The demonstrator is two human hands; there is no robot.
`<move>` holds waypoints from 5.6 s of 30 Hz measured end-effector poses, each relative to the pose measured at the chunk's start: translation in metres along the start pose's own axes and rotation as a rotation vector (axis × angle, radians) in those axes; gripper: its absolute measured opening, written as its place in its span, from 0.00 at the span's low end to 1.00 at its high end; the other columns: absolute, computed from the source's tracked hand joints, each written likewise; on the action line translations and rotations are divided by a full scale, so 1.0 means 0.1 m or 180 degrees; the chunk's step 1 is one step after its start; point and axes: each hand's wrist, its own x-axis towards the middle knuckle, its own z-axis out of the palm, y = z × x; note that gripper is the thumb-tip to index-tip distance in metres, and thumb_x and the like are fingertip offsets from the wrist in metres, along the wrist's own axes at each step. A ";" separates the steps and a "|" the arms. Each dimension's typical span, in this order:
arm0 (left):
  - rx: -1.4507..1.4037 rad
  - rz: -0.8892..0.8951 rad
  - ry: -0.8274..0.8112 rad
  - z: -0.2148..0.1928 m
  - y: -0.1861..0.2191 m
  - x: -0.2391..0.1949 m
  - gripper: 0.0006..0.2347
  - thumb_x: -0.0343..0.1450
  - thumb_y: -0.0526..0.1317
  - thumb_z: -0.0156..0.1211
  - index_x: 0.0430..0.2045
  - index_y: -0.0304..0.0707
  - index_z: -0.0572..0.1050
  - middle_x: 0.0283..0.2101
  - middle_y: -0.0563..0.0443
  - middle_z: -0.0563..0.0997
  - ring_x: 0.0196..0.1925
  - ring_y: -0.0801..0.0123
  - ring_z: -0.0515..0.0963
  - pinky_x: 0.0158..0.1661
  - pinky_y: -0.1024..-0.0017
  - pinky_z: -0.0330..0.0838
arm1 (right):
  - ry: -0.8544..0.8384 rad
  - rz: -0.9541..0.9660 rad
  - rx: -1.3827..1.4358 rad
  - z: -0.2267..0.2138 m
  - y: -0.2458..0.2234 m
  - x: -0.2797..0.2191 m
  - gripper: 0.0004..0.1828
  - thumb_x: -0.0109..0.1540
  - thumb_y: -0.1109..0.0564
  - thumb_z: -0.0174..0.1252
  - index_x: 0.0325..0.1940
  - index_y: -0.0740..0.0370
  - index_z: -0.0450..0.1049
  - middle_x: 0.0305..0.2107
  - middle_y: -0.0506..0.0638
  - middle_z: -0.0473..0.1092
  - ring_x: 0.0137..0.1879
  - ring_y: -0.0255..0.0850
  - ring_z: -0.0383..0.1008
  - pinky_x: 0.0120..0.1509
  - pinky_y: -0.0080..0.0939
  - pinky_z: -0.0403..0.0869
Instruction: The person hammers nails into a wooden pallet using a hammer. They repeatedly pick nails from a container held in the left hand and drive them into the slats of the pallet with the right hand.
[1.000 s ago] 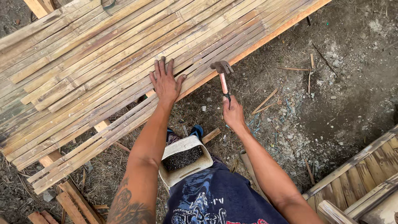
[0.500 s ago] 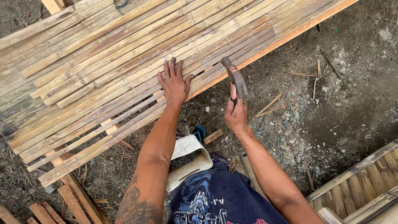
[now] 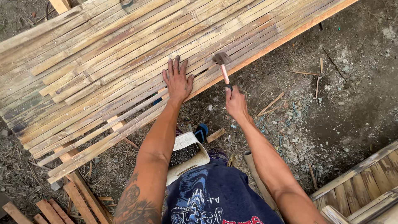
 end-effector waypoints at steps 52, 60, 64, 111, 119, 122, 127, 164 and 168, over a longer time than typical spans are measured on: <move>0.1836 0.0716 -0.2178 -0.12 -0.71 -3.17 0.19 0.74 0.39 0.38 0.55 0.28 0.71 0.60 0.25 0.71 0.71 0.32 0.61 0.65 0.44 0.53 | -0.1441 -0.0797 0.0339 0.75 -0.59 -0.68 0.19 0.70 0.44 0.49 0.43 0.65 0.66 0.23 0.67 0.73 0.31 0.66 0.76 0.36 0.62 0.70; 0.1471 0.0361 -0.2144 -0.24 -0.54 -3.08 0.15 0.76 0.39 0.41 0.49 0.29 0.73 0.45 0.34 0.82 0.40 0.49 0.85 0.43 0.53 0.77 | -0.1439 -0.0791 0.0395 0.72 -0.59 -0.69 0.20 0.70 0.42 0.49 0.44 0.65 0.67 0.26 0.67 0.74 0.35 0.67 0.77 0.38 0.61 0.71; 0.0930 0.0072 -0.2255 -0.59 -0.26 -3.03 0.14 0.78 0.40 0.40 0.50 0.30 0.71 0.41 0.35 0.84 0.37 0.48 0.85 0.41 0.54 0.78 | -0.1497 -0.0719 0.0368 0.69 -0.62 -0.69 0.20 0.69 0.42 0.49 0.45 0.63 0.68 0.26 0.67 0.74 0.35 0.67 0.76 0.39 0.61 0.71; 0.0577 -0.0353 0.0491 -0.47 -1.17 -1.03 0.25 0.72 0.47 0.60 0.65 0.43 0.67 0.72 0.53 0.65 0.74 0.62 0.62 0.70 0.56 0.52 | -0.0762 -0.1215 0.0960 0.25 -0.81 -0.70 0.15 0.72 0.48 0.45 0.44 0.64 0.65 0.18 0.60 0.69 0.23 0.56 0.75 0.29 0.55 0.69; 0.0487 -0.0581 0.0533 -0.51 -1.07 -1.06 0.24 0.70 0.47 0.61 0.63 0.47 0.69 0.70 0.56 0.68 0.72 0.63 0.64 0.70 0.57 0.53 | -0.0962 -0.1005 0.0518 0.51 -0.94 -0.52 0.16 0.73 0.49 0.48 0.47 0.66 0.66 0.21 0.61 0.69 0.27 0.59 0.74 0.31 0.56 0.68; 0.0444 -0.0557 0.0531 -0.52 -1.08 -1.05 0.24 0.71 0.47 0.61 0.64 0.47 0.69 0.70 0.56 0.67 0.73 0.63 0.64 0.70 0.58 0.52 | -0.0618 -0.1294 0.1178 0.41 -0.89 -0.59 0.13 0.71 0.51 0.45 0.46 0.65 0.66 0.20 0.61 0.70 0.25 0.56 0.75 0.30 0.53 0.70; 0.0476 -0.0490 0.0535 -0.50 -1.11 -1.11 0.23 0.73 0.48 0.60 0.64 0.47 0.68 0.71 0.56 0.67 0.73 0.64 0.63 0.71 0.58 0.51 | -0.0433 -0.1709 0.1004 0.50 -0.88 -0.70 0.16 0.73 0.50 0.44 0.52 0.69 0.64 0.23 0.61 0.67 0.26 0.56 0.69 0.29 0.50 0.68; 0.1371 0.0240 -0.1677 -0.40 -0.67 -3.45 0.13 0.72 0.38 0.49 0.47 0.37 0.76 0.51 0.37 0.79 0.52 0.47 0.81 0.50 0.51 0.75 | -0.1724 -0.1250 0.0221 0.96 -1.36 -1.03 0.20 0.70 0.43 0.48 0.45 0.65 0.68 0.25 0.68 0.73 0.34 0.67 0.76 0.40 0.63 0.71; 0.0932 -0.0128 -0.1704 -0.77 -0.77 -3.49 0.14 0.73 0.36 0.47 0.51 0.32 0.73 0.49 0.35 0.79 0.40 0.49 0.85 0.36 0.54 0.79 | -0.1649 -0.1348 0.0411 0.98 -1.62 -1.03 0.20 0.68 0.43 0.49 0.51 0.61 0.69 0.24 0.68 0.72 0.34 0.69 0.74 0.38 0.63 0.69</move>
